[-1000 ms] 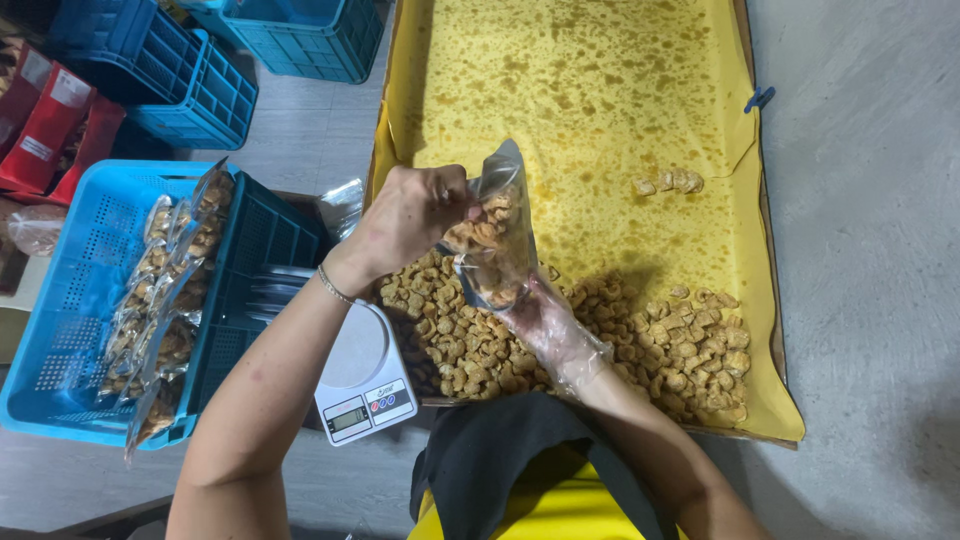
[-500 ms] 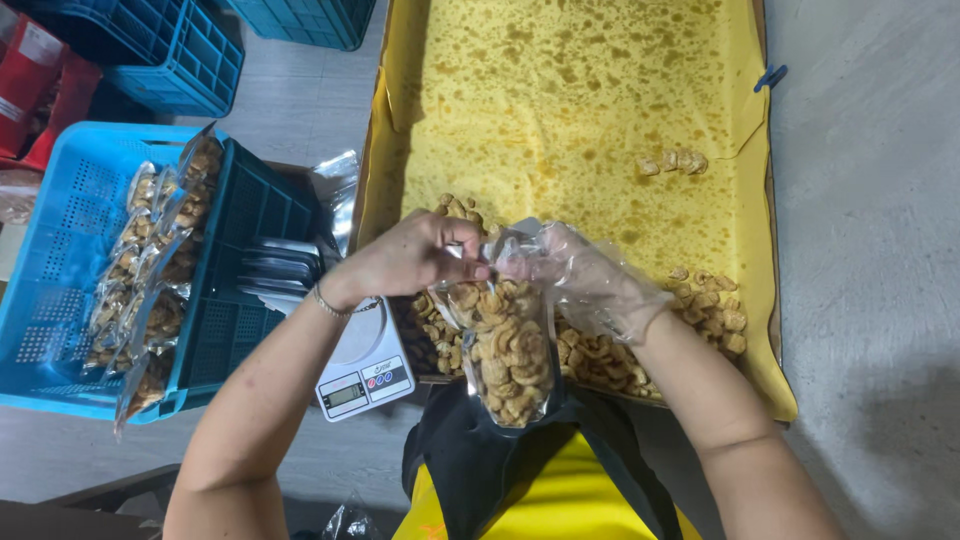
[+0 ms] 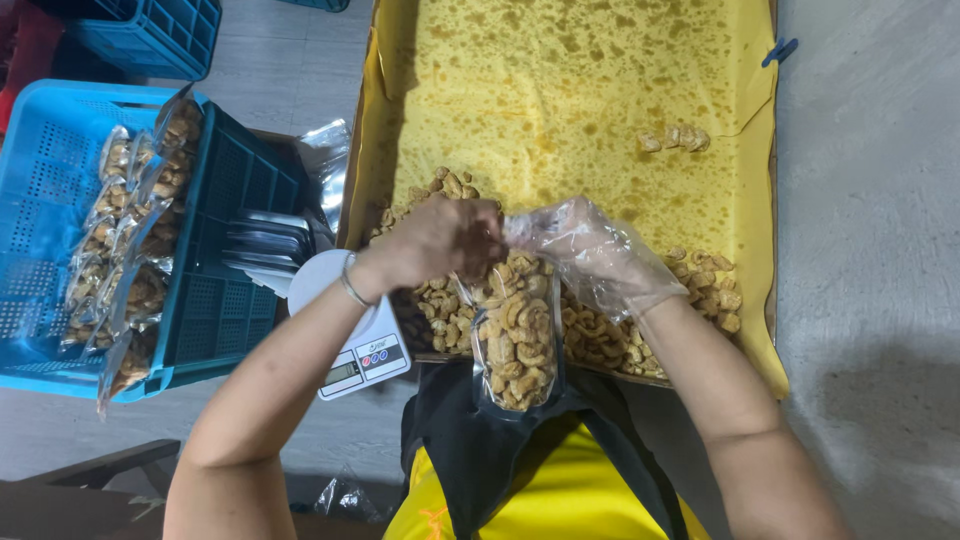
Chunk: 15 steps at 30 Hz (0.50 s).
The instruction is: The person scoops fried snack pieces from a yellow tray into clear plastic bags using a metal scoop, weighs each bag on a digital scale, and places the filled bags into a blue basket. The process repeats continuously throughout the clip.
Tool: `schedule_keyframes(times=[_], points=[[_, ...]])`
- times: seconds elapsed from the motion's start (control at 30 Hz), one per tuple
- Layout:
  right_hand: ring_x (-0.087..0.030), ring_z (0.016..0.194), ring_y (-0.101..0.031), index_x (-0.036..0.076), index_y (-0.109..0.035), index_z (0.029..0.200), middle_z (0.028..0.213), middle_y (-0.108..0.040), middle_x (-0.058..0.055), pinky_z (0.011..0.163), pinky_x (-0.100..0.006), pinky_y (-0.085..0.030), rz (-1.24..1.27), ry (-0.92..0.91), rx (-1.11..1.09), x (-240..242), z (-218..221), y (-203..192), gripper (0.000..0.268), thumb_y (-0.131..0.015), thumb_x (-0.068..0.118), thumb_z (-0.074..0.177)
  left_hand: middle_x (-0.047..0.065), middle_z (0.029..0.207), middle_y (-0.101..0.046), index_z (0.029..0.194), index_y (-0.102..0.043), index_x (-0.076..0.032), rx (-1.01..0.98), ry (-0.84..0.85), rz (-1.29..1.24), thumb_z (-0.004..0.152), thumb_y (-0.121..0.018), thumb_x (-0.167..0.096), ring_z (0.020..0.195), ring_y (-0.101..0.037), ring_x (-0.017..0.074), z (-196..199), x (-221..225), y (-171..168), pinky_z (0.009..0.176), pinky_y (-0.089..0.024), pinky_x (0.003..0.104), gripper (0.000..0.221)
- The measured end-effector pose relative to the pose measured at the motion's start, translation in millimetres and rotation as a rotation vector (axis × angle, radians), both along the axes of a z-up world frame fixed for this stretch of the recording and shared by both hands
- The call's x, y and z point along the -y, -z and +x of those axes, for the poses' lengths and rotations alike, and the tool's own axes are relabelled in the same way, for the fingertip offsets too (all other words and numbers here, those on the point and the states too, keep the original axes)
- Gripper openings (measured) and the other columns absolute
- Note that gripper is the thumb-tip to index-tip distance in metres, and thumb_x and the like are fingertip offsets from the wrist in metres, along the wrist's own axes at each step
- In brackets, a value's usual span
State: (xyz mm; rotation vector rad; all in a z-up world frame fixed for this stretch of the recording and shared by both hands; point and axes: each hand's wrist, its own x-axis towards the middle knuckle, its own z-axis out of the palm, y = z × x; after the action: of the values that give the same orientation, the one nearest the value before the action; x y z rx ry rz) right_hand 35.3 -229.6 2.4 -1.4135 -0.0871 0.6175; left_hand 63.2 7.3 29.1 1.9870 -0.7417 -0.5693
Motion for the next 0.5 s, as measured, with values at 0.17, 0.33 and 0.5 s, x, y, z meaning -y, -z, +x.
schedule_keyframes(times=[0.17,0.33,0.5], points=[[-0.014,0.102,-0.074,0.011,-0.076,0.11,0.107,-0.079,-0.005,0.094,-0.032,-0.059,-0.32,-0.01,0.07,0,-8,-5,0.035,-0.074,0.03,0.08,0.009,0.055,-0.063,0.084,-0.068,-0.002,0.441,-0.102,0.227,0.105,-0.061,-0.006,0.041,-0.057,0.0184,-28,19,17,0.032,-0.046,0.03,0.022],[-0.02,0.109,-0.068,0.008,-0.076,0.114,0.115,-0.077,-0.011,0.1,-0.037,-0.052,-0.041,0.091,-0.071,3,-14,-36,0.044,-0.082,0.031,0.077,0.01,0.054,-0.061,0.117,-0.058,0.001,0.388,0.072,0.193,0.102,-0.059,-0.013,0.046,-0.056,0.0171,-2,11,-17,0.047,-0.049,0.033,0.02],[-0.018,0.12,-0.068,0.007,-0.075,0.114,0.12,-0.077,-0.008,0.107,-0.032,-0.05,0.005,0.058,-0.011,9,-15,-38,0.04,-0.076,0.03,0.082,0.014,0.059,-0.068,0.123,-0.063,-0.006,0.225,0.052,0.472,0.101,-0.06,-0.027,0.05,-0.064,0.019,6,22,-41,0.067,-0.056,0.035,0.031]])
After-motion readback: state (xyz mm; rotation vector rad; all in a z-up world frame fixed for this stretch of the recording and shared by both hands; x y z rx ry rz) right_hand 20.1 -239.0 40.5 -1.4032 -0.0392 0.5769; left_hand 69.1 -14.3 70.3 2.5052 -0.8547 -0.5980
